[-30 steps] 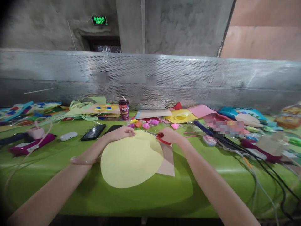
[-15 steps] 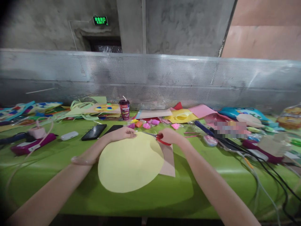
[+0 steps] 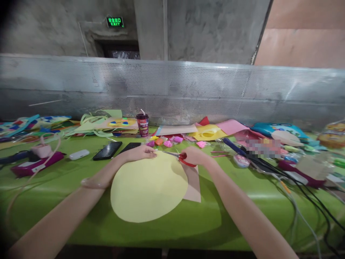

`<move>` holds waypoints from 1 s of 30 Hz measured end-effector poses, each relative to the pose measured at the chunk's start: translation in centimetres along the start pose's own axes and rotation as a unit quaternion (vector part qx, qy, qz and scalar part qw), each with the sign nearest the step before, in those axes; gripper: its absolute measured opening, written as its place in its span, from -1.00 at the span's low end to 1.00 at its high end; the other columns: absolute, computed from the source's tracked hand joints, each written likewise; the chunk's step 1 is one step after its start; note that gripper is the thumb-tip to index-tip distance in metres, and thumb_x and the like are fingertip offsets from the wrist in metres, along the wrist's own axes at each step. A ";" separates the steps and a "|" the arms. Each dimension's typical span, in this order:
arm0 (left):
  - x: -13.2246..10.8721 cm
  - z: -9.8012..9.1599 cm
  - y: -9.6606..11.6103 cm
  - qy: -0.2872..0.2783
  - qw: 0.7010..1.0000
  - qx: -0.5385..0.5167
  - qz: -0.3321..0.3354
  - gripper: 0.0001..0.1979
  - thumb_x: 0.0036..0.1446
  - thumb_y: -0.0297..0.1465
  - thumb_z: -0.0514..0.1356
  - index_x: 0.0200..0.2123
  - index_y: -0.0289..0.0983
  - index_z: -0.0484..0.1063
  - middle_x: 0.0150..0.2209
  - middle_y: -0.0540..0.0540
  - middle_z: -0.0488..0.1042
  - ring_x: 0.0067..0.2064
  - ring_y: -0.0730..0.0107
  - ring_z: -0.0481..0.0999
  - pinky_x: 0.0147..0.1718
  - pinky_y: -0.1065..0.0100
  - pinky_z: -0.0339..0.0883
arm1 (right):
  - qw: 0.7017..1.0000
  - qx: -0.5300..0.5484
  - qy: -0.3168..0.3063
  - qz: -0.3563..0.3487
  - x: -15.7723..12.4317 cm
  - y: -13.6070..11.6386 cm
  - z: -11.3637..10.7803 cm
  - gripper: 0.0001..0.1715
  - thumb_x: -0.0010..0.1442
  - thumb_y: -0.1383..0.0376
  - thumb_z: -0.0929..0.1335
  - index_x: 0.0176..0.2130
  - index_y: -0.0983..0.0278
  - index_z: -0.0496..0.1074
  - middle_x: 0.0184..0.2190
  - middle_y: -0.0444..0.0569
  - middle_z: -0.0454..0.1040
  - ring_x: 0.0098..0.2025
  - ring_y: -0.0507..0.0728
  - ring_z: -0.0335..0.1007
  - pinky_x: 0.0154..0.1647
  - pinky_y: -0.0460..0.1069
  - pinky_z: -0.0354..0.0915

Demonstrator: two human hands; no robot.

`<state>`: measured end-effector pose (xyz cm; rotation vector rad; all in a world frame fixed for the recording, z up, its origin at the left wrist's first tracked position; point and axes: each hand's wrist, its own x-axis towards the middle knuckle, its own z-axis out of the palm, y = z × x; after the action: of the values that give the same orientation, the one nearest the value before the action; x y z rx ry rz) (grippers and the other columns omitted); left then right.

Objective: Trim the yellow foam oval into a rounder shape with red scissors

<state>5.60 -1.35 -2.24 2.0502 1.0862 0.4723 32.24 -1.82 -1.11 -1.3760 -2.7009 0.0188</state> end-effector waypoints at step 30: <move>-0.3 0.3 0.5 0.000 1.000 0.025 0.003 -0.60 -0.09 -0.07 0.11 -0.35 -0.26 0.48 -0.38 -0.05 0.48 -0.39 0.34 0.42 -0.44 0.42 0.21 | 0.999 -0.037 0.003 -0.023 0.2 -0.4 0.1 -0.75 0.07 0.32 0.16 -0.58 0.28 0.25 -0.59 -0.09 0.34 -0.58 -0.01 0.14 -0.57 -0.09 0.01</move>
<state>5.87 -1.87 -2.01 2.0987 1.1023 0.4526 31.78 -1.87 -1.14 -1.3301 -2.7540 -0.0896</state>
